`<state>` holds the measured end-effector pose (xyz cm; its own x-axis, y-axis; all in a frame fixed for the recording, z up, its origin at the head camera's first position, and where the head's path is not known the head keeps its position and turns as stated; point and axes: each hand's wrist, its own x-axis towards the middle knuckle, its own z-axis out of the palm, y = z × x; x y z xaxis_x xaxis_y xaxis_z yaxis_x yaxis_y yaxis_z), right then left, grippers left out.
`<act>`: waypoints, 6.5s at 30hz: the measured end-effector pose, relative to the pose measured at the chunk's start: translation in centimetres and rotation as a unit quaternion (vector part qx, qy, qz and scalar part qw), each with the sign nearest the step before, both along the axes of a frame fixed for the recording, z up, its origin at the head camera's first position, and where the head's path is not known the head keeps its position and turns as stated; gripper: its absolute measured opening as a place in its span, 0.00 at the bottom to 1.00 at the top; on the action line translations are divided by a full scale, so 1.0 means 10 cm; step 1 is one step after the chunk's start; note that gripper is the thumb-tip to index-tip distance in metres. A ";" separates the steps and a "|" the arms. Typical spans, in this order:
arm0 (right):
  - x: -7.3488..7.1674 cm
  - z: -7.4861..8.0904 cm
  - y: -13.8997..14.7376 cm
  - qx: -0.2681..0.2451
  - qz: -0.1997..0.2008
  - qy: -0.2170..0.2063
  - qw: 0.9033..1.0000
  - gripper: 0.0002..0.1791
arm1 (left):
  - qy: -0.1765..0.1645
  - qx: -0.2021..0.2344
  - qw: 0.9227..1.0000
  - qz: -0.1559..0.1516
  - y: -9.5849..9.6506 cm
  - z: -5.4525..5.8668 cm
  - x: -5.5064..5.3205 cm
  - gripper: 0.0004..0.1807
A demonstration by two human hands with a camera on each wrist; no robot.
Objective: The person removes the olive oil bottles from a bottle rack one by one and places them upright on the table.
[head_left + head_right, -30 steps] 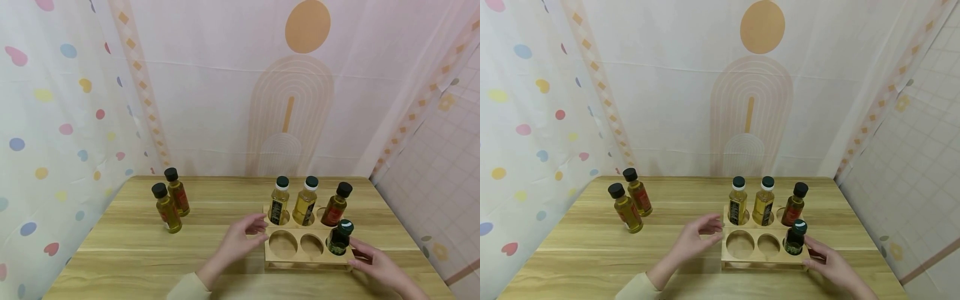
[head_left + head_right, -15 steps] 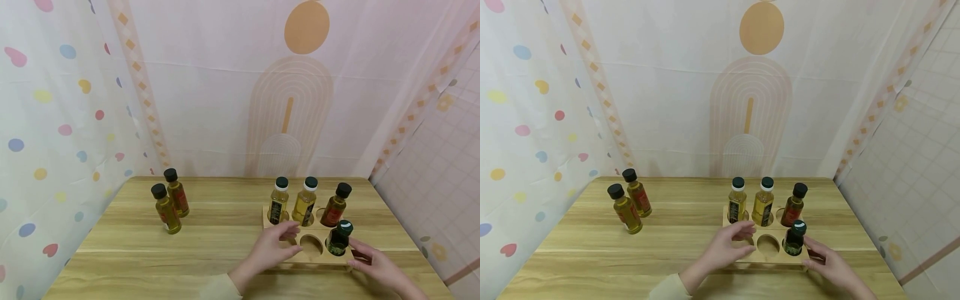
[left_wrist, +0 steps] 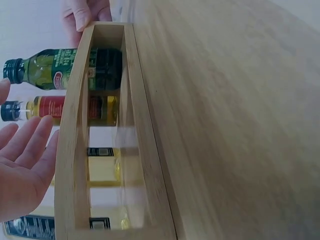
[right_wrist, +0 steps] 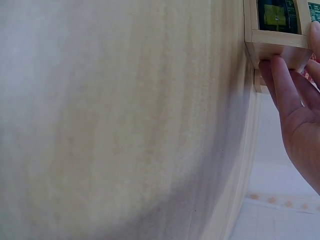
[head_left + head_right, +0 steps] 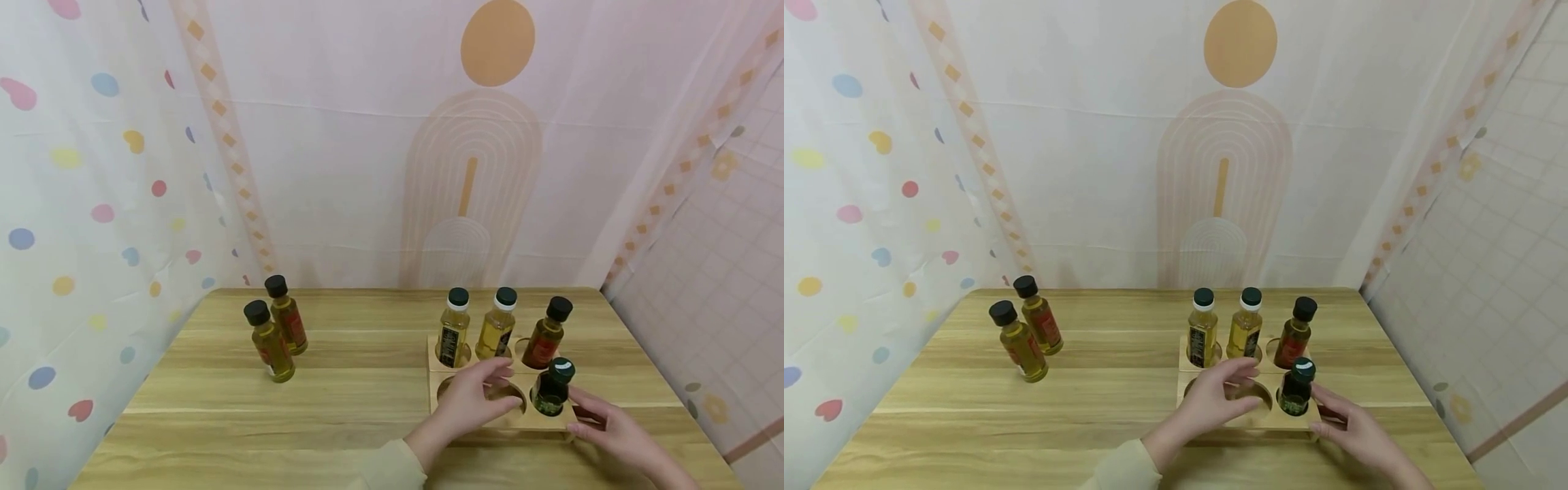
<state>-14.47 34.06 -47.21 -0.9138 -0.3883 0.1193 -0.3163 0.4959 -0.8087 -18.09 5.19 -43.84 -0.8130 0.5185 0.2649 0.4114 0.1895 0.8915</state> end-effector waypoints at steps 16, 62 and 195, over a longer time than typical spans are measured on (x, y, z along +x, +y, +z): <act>0.01 0.00 0.00 -0.005 -0.001 -0.003 1.000 0.33 | 0.041 -0.056 0.998 -0.002 0.38 0.06 0.00 0.34; 0.01 -0.03 0.01 0.000 0.005 0.008 1.000 0.31 | 0.072 0.021 0.997 0.004 0.63 0.34 -0.07 0.20; 0.05 -0.08 -0.01 -0.037 0.023 0.053 0.998 0.31 | 0.066 0.035 0.981 0.177 -3.61 0.03 0.05 0.25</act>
